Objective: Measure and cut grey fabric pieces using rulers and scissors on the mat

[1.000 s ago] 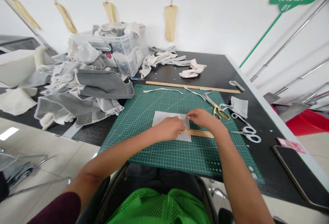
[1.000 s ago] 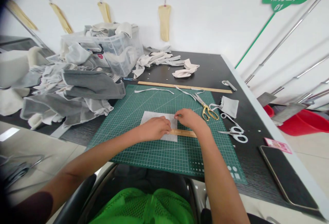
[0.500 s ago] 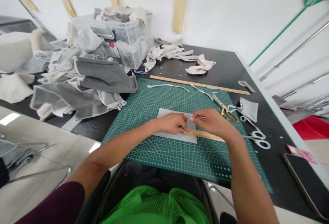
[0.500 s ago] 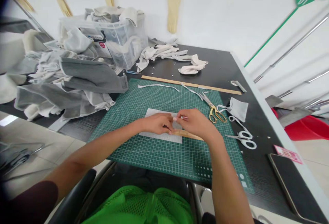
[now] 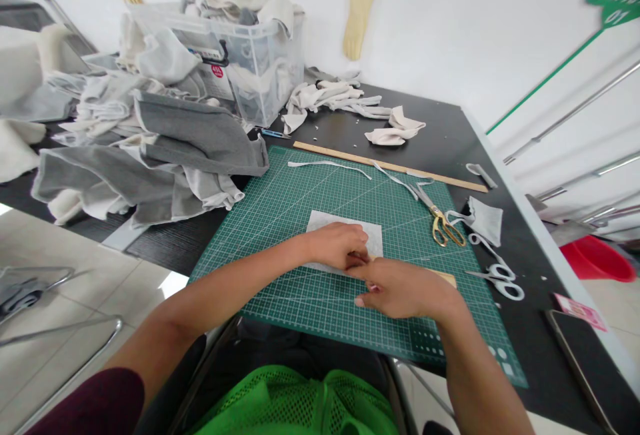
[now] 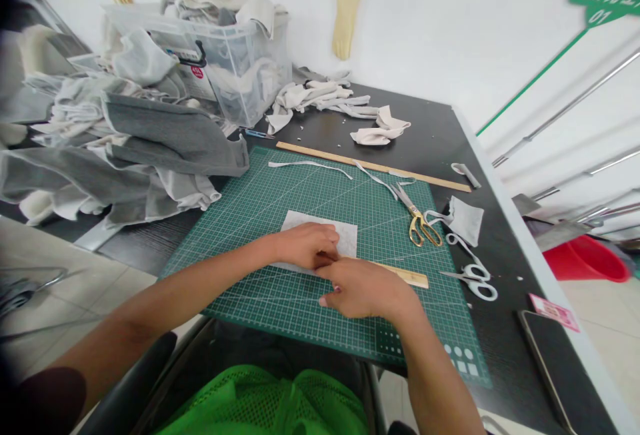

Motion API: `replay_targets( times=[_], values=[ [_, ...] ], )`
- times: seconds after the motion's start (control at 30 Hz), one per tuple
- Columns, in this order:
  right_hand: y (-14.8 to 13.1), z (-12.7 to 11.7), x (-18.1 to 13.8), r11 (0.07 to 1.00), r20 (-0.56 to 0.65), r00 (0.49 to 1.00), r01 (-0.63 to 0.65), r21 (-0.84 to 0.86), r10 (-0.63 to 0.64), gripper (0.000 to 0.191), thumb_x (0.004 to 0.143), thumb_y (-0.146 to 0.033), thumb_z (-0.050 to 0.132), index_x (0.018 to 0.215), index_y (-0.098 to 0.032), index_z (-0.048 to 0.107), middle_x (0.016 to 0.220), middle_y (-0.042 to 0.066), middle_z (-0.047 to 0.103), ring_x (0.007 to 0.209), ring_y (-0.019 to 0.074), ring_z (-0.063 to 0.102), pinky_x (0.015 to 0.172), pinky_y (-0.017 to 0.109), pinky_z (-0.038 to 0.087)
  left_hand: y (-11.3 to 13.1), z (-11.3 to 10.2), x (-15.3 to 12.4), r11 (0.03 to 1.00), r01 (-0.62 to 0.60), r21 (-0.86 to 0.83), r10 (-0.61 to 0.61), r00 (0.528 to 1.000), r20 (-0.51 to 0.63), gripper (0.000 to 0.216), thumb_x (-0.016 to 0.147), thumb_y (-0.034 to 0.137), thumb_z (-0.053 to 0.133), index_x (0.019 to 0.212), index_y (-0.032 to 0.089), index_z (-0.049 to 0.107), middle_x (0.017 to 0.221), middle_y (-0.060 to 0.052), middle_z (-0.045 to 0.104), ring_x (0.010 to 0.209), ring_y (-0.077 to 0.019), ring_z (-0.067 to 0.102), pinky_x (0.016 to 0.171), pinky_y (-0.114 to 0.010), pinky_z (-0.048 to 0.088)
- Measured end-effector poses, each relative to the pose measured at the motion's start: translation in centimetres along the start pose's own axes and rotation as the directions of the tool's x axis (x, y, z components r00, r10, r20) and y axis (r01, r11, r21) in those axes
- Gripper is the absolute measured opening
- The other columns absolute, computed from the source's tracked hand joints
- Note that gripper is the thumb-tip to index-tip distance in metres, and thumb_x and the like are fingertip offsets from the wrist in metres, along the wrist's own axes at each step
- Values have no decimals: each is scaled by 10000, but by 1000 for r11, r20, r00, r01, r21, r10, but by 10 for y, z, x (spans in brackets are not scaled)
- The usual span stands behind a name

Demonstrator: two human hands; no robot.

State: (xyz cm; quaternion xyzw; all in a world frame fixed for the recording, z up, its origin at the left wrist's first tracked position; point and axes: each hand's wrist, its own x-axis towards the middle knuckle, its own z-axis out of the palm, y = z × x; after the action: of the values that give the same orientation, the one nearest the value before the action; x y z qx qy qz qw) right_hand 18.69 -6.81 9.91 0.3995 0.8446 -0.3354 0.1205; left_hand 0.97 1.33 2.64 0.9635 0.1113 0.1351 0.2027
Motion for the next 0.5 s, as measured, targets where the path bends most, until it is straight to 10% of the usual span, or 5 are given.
replay_targets(
  times=[0.5],
  values=[
    [-6,2,-1,998,9,998,-60,-25,60,285,840,-383,700,1068,-214,725,877,48,736,779,217,654,643,288,395,4,-3,0,982,121,145,-122,992,1,149,916,295,639,965,275,779,816,-28,643,859,-196,578,690,-311,385]
  ],
)
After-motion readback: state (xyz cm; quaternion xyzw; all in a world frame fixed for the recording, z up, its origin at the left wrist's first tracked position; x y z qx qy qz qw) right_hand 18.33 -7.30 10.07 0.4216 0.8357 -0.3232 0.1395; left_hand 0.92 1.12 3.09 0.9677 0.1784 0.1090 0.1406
